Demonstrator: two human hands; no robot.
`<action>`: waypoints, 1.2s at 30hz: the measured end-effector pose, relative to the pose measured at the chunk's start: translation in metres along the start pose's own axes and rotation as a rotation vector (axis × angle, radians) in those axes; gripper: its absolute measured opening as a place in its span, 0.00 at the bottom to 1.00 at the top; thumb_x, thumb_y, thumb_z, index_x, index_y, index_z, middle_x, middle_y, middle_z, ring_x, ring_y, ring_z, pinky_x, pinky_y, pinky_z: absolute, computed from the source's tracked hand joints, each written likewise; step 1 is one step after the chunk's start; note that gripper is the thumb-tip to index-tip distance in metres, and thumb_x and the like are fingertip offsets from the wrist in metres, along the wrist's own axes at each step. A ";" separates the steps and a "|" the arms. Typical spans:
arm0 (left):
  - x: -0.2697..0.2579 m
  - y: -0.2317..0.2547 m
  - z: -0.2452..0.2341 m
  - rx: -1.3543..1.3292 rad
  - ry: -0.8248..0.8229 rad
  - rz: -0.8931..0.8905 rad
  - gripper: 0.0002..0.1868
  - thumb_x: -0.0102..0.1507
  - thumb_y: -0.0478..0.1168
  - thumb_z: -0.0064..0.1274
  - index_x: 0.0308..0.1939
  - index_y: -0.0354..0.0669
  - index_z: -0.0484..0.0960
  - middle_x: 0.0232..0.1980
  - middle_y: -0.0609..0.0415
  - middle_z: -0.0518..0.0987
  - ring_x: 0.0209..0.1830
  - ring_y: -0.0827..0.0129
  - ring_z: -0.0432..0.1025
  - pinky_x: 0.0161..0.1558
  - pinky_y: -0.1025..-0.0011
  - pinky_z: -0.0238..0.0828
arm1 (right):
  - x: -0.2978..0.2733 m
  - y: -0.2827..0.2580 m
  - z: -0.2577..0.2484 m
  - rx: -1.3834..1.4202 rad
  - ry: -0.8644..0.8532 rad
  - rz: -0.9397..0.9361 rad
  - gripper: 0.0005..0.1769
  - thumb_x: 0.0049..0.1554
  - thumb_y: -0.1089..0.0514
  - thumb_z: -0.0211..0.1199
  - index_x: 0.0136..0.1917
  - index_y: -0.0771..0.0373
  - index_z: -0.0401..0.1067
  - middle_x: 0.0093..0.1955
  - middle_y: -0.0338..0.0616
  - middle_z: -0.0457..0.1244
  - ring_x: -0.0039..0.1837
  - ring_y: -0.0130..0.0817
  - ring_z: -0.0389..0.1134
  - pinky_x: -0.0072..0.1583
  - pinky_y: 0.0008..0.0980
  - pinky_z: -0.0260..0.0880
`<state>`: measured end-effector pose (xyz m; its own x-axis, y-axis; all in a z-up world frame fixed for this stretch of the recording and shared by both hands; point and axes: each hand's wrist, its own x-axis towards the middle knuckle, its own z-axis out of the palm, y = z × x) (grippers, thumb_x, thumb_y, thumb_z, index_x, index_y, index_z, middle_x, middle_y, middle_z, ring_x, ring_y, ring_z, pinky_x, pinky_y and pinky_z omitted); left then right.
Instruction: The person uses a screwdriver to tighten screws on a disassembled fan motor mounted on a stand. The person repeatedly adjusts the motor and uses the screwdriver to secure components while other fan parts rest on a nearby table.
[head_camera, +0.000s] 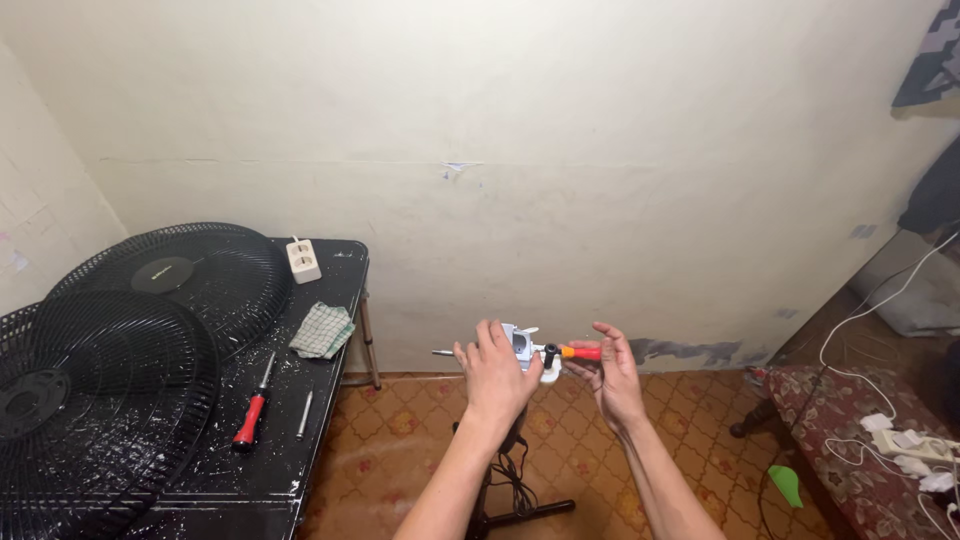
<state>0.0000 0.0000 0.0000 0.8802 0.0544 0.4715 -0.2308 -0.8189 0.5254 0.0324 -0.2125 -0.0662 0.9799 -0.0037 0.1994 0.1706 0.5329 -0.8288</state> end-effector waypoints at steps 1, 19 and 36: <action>-0.002 0.000 0.000 0.000 0.010 0.005 0.43 0.56 0.54 0.64 0.63 0.28 0.64 0.63 0.39 0.65 0.52 0.40 0.70 0.67 0.30 0.47 | -0.005 -0.005 0.003 0.045 -0.086 -0.070 0.25 0.68 0.48 0.49 0.74 0.60 0.57 0.70 0.74 0.53 0.75 0.71 0.51 0.72 0.60 0.55; -0.003 -0.002 0.003 0.025 0.044 -0.014 0.43 0.56 0.55 0.64 0.62 0.28 0.64 0.63 0.38 0.65 0.51 0.40 0.71 0.66 0.30 0.48 | -0.015 -0.029 0.032 -0.094 -0.136 -0.116 0.21 0.64 0.60 0.37 0.70 0.63 0.51 0.64 0.59 0.66 0.66 0.46 0.69 0.65 0.47 0.71; -0.004 0.010 -0.012 0.107 -0.031 -0.010 0.50 0.58 0.57 0.60 0.74 0.32 0.56 0.63 0.35 0.65 0.57 0.38 0.66 0.65 0.29 0.48 | -0.011 -0.023 0.039 -0.067 -0.014 -0.171 0.24 0.66 0.44 0.43 0.67 0.61 0.58 0.65 0.64 0.63 0.68 0.52 0.67 0.65 0.47 0.70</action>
<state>-0.0105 -0.0015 0.0114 0.8952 0.0467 0.4433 -0.1776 -0.8749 0.4507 0.0142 -0.1920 -0.0290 0.9345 -0.0779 0.3473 0.3419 0.4675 -0.8152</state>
